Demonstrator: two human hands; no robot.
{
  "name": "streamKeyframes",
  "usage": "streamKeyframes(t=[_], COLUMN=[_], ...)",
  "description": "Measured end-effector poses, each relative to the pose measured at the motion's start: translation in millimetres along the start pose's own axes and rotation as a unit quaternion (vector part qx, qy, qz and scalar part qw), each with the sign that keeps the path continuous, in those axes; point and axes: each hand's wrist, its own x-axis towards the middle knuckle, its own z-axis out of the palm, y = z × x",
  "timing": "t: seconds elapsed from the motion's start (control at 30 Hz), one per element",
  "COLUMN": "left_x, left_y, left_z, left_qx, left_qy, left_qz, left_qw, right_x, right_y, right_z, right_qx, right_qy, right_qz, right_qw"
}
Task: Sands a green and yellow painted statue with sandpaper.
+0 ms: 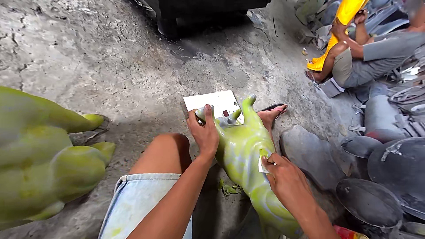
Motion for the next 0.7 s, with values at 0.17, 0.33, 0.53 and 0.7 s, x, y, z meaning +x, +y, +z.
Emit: streamKeyframes(t=[0.17,0.33,0.53,0.7], left_x=[-0.2,-0.6,7.6,-10.0], left_y=[-1.4,0.2,2.9,3.7], left_z=[-4.1,-17.5,-24.8,-26.3], left_qx=[-0.014,-0.057,-0.104,-0.080], left_qy=[0.000,0.007,0.049,0.059], left_qz=[-0.001,-0.001,-0.032,-0.015], left_qw=[1.000,0.998,0.993,0.995], right_x=[-13.6,-61.8,-145.5,-161.0], right_y=[15.8,25.7,30.8,19.1], right_z=[-3.1,-38.4,-27.2,-11.0], right_qx=[0.087,0.336,0.535,0.579], right_qy=[0.056,0.256,0.319,0.325], right_qz=[-0.030,0.040,0.199,0.203], right_qw=[0.994,0.905,0.757,0.720])
